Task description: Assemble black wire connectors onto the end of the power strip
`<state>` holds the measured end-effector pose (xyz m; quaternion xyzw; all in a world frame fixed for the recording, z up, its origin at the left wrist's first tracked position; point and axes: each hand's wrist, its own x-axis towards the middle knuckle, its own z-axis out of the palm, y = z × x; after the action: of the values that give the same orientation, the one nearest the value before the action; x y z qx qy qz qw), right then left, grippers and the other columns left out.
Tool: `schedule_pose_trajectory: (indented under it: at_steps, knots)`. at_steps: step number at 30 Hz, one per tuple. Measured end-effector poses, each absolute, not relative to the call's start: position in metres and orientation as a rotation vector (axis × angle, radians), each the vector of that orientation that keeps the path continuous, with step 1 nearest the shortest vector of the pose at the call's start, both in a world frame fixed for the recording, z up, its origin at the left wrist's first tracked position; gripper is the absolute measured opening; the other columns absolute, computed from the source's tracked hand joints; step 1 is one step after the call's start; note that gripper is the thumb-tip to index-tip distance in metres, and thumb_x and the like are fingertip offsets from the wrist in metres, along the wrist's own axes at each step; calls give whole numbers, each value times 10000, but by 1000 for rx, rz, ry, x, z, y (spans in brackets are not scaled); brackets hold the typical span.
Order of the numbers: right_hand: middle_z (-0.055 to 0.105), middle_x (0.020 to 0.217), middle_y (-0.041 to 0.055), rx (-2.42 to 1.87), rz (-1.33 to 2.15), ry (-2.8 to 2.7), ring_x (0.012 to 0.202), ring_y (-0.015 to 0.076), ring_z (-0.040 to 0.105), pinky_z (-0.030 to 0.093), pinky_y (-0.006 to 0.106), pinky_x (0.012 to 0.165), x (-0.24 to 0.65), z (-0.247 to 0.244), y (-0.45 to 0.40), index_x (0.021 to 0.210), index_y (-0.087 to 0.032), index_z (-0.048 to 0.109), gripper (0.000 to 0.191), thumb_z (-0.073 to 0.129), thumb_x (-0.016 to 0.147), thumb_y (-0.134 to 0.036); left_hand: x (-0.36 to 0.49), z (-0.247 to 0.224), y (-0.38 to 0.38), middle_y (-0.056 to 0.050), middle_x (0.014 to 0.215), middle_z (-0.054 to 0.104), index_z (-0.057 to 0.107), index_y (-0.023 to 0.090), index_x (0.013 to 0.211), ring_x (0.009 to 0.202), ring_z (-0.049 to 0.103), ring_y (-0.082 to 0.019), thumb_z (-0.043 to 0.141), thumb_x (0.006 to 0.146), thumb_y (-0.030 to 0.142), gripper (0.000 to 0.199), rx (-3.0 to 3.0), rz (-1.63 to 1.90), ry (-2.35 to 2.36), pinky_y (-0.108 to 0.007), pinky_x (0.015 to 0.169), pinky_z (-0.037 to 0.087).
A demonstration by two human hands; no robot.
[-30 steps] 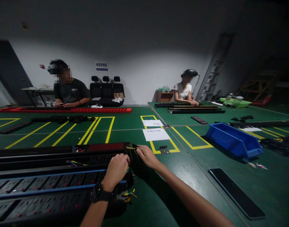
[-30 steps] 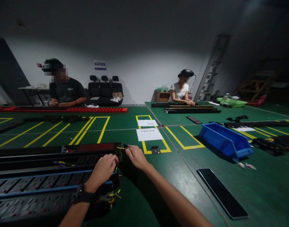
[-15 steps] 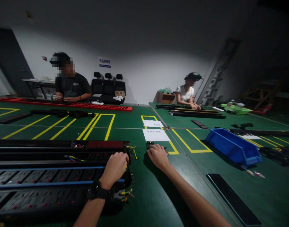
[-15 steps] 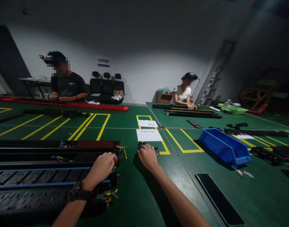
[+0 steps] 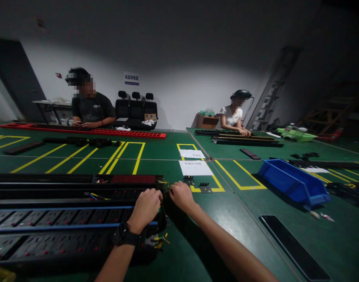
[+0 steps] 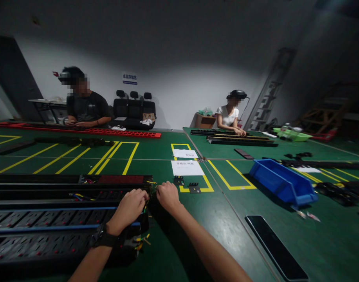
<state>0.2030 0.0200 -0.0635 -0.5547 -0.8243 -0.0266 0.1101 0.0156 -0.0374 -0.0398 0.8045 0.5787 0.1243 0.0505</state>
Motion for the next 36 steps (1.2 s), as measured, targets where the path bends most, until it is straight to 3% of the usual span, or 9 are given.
schedule_pose_trajectory:
  at_steps: [4,6,10,12,17,22,29,33,36]
  knots:
    - [781,888,230,-1784,-102,-2350,952,359,734,515,429,832,231,-52,16,855,-122,817,242,642,987,-224,18,-36,-40,-71,1053,733,707,221,1008,1044,659,-249,449,1011,116,279,2437,355,1780,-376,908,449]
    - [775,916,245,-1790,-113,-2331,992,382,727,507,459,861,237,-42,12,896,-108,818,272,630,1016,-262,19,-35,-40,-74,1061,732,703,219,1006,1048,659,-252,450,1014,120,272,2439,339,1787,-380,917,450]
    - [779,1107,121,-1534,-42,-2446,1080,286,701,500,376,920,224,-27,-1,1272,-243,762,301,570,1086,-380,18,-36,-39,-76,1078,734,696,215,1039,1083,655,-258,453,1013,111,267,2453,323,1785,-383,930,451]
    - [770,1144,77,-1306,64,-2538,1075,249,695,498,337,920,213,-26,-6,1364,-301,716,331,552,1100,-414,18,-37,-38,-90,1121,732,693,204,1087,1114,650,-266,453,1006,99,274,2461,296,1797,-385,936,452]
    - [797,1024,71,-1193,281,-2420,1011,252,709,510,339,909,221,-40,-3,1101,-236,806,211,614,1050,-305,17,-37,-38,-77,1089,734,695,210,1047,1086,654,-264,438,1024,119,273,2469,313,1773,-389,920,446]
    - [815,1040,50,-1297,350,-2230,936,222,744,552,332,870,278,-59,5,1070,-237,791,240,613,938,-147,16,-37,-37,-61,1049,732,695,218,1014,1041,647,-253,432,1025,115,283,2468,366,1759,-384,909,433]
    - [815,909,79,-1473,390,-1962,804,232,762,581,327,709,353,-84,17,1062,-196,760,272,519,945,-244,17,-36,-36,-59,1036,731,699,221,1003,1013,646,-246,434,1018,110,288,2448,369,1758,-375,898,427]
    - [779,751,49,-1593,380,-1902,686,229,732,532,297,610,379,-96,18,1012,-208,738,227,536,957,-295,18,-31,-37,-66,1038,730,702,215,1012,1023,650,-252,426,1018,105,297,2440,328,1766,-380,902,430]
    - [769,750,60,-1708,301,-1862,685,241,719,486,301,610,393,-99,14,967,-217,726,242,538,1006,-365,18,-29,-37,-70,1052,735,703,216,1022,1040,656,-254,427,1023,119,293,2445,306,1763,-375,905,435]
